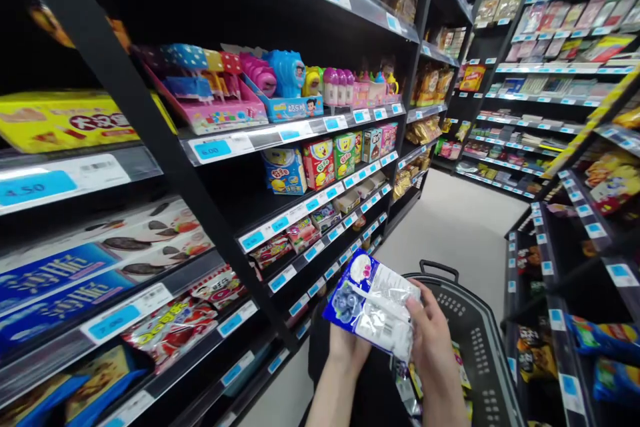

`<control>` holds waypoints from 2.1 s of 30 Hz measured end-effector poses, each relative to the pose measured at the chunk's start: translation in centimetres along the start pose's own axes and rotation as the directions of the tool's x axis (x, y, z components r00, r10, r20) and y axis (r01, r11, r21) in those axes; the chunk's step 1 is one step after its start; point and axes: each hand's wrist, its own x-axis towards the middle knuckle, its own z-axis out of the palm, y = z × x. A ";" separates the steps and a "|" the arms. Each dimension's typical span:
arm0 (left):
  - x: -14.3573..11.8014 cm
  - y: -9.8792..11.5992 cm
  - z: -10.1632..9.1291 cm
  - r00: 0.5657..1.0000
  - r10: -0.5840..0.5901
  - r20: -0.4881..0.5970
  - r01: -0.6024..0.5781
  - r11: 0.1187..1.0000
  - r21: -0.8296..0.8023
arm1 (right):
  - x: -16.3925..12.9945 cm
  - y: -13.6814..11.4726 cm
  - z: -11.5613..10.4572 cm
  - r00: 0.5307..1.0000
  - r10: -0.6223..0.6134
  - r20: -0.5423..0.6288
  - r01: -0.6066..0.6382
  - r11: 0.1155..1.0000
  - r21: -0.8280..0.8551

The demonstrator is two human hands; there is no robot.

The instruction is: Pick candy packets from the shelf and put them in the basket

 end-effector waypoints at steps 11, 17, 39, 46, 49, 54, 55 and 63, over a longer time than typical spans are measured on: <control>-0.3 -1.6 -2.6 0.976 -0.177 0.128 0.081 0.836 0.542 | 0.0 -1.1 -8.1 0.932 -0.338 -0.128 0.301 0.922 -0.244; 0.6 -1.9 -3.0 0.998 -0.035 0.051 -0.020 0.598 0.801 | -0.8 -2.0 -8.3 0.921 -0.359 0.148 0.384 0.901 -0.201; 0.7 -1.8 -2.8 0.990 0.135 -0.037 -0.063 0.664 0.745 | -1.0 -2.0 -8.2 0.783 -0.604 0.147 0.491 0.457 -0.742; 1.0 -2.2 -3.5 0.983 0.179 -0.040 -0.070 0.567 0.821 | 0.2 -1.3 -8.8 0.827 -0.562 0.029 0.355 0.483 -0.801; 1.1 -2.5 -3.4 0.971 0.235 -0.045 -0.106 0.590 0.801 | 0.5 -1.2 -8.7 0.836 -0.549 0.006 0.351 0.526 -0.775; 1.2 -2.6 -3.1 0.971 0.238 -0.038 -0.137 0.673 0.727 | 0.4 -1.1 -8.3 0.825 -0.565 -0.034 0.398 0.623 -0.673; 1.2 -2.6 -3.0 0.970 0.242 -0.038 -0.137 0.664 0.735 | 0.4 -1.1 -8.3 0.826 -0.562 -0.041 0.399 0.635 -0.662; 0.7 -2.3 -2.3 0.992 0.062 -0.113 -0.006 0.898 0.441 | 0.5 -1.0 -8.5 0.839 -0.537 -0.084 0.386 0.698 -0.604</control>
